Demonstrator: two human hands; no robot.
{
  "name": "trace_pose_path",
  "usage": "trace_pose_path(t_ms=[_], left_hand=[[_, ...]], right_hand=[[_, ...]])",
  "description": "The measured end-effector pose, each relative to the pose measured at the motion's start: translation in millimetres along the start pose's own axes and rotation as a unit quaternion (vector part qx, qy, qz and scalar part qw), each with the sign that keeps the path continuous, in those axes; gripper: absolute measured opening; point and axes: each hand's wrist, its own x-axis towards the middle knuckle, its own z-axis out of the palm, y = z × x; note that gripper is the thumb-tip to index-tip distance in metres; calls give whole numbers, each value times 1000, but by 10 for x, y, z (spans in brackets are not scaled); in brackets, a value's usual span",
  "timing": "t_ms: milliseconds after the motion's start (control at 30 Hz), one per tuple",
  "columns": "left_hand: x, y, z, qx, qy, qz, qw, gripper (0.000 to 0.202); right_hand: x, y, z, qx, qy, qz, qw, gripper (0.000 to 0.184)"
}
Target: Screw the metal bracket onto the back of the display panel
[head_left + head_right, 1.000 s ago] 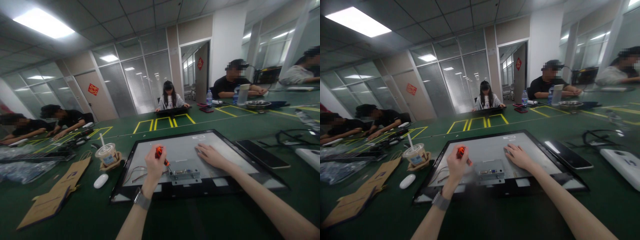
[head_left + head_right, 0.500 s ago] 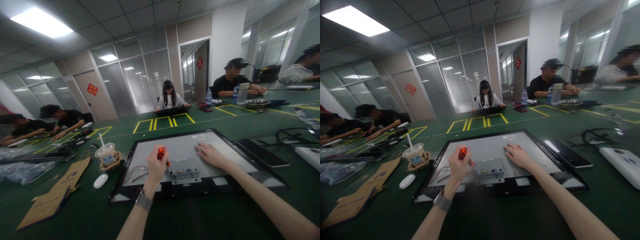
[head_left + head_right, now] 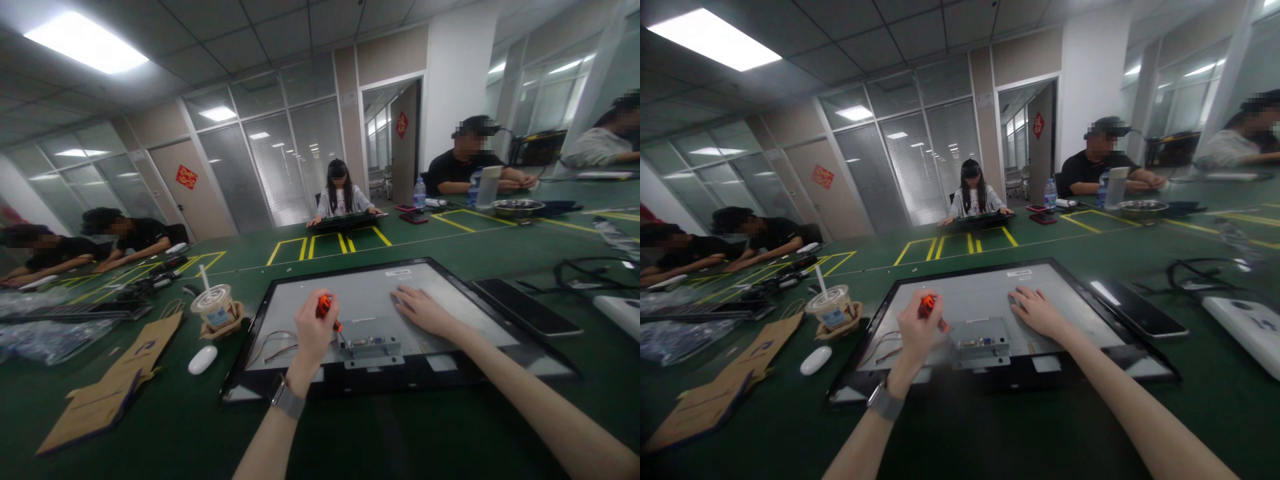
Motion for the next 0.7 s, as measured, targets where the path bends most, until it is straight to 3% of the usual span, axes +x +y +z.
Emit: trace_pose_path(t_ms=[167, 267, 433, 533, 700], left_hand=[[-41, 52, 7, 5, 6, 90, 996, 14], [-113, 90, 33, 14, -34, 136, 990, 13], [-169, 189, 105, -68, -139, 76, 985, 25], [-150, 258, 127, -124, -130, 34, 983, 27], [-130, 309, 114, -89, -90, 28, 992, 28]], right_hand=[[9, 17, 19, 0, 5, -2, 1000, 55], [21, 34, 47, -11, 9, -5, 1000, 54], [33, 53, 97, -22, 25, -5, 999, 53], [33, 50, 116, -29, 27, -5, 999, 52], [34, 26, 137, -48, 28, -7, 998, 50]])
